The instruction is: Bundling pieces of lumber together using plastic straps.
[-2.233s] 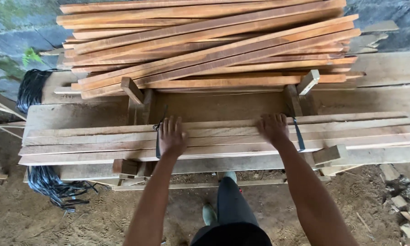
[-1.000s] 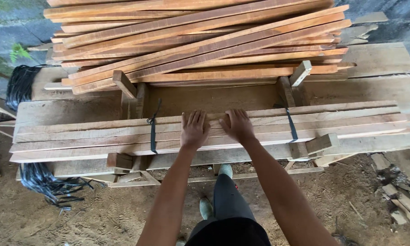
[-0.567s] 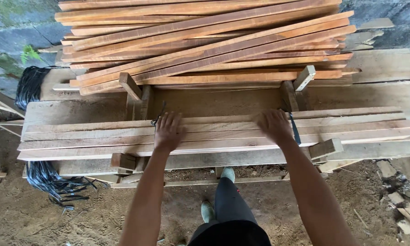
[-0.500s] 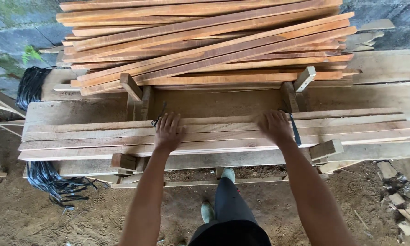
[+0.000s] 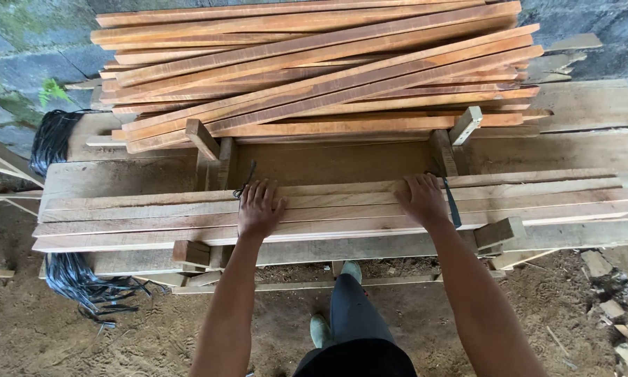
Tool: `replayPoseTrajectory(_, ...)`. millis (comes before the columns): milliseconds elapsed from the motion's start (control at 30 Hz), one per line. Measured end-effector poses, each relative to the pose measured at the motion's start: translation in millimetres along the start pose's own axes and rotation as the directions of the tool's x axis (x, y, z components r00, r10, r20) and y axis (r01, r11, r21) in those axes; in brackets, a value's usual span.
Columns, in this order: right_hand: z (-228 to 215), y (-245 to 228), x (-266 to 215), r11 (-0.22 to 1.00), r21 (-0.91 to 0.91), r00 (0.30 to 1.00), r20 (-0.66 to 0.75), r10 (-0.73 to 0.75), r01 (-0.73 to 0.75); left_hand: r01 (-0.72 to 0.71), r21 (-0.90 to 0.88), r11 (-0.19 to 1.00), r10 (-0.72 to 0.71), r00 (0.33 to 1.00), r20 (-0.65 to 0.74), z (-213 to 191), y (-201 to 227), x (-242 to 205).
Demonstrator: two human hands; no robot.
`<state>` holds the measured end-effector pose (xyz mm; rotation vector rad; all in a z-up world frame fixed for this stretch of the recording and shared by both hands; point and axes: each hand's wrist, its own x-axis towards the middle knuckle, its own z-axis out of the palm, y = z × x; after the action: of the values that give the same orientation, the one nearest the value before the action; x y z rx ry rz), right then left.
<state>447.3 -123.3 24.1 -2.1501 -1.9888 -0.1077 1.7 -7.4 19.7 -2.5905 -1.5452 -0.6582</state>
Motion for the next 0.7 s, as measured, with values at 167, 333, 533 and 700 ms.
replayPoseTrajectory(167, -7.4, -8.4, 7.1, 0.997, 0.025, 0.995, 0.081, 0.065, -0.067, 0.018, 0.051, 0.999, -0.016, 0.999, -0.043, 36.2, -15.4, -1.8)
replayPoseTrajectory(333, -9.0, -7.2, 43.2, 0.983, -0.008, 0.966, 0.182, 0.182, -0.183, 0.148, 0.042, 0.988, -0.150, 0.987, 0.049, 61.5, -24.9, 33.5)
replayPoseTrajectory(533, 2.1, -5.3, 83.5, 0.955, -0.004, 0.864, 0.425, 0.271, -0.297, 0.152, 0.232, 0.961, -0.221, 0.924, 0.311, 102.7, -43.4, 67.0)
replayPoseTrajectory(700, 14.4, -1.5, 102.0, 0.954, -0.003, 0.806, 0.534, 0.256, -0.301, 0.200, 0.160, 0.967, -0.256, 0.705, 0.662, 68.4, -36.7, 89.4)
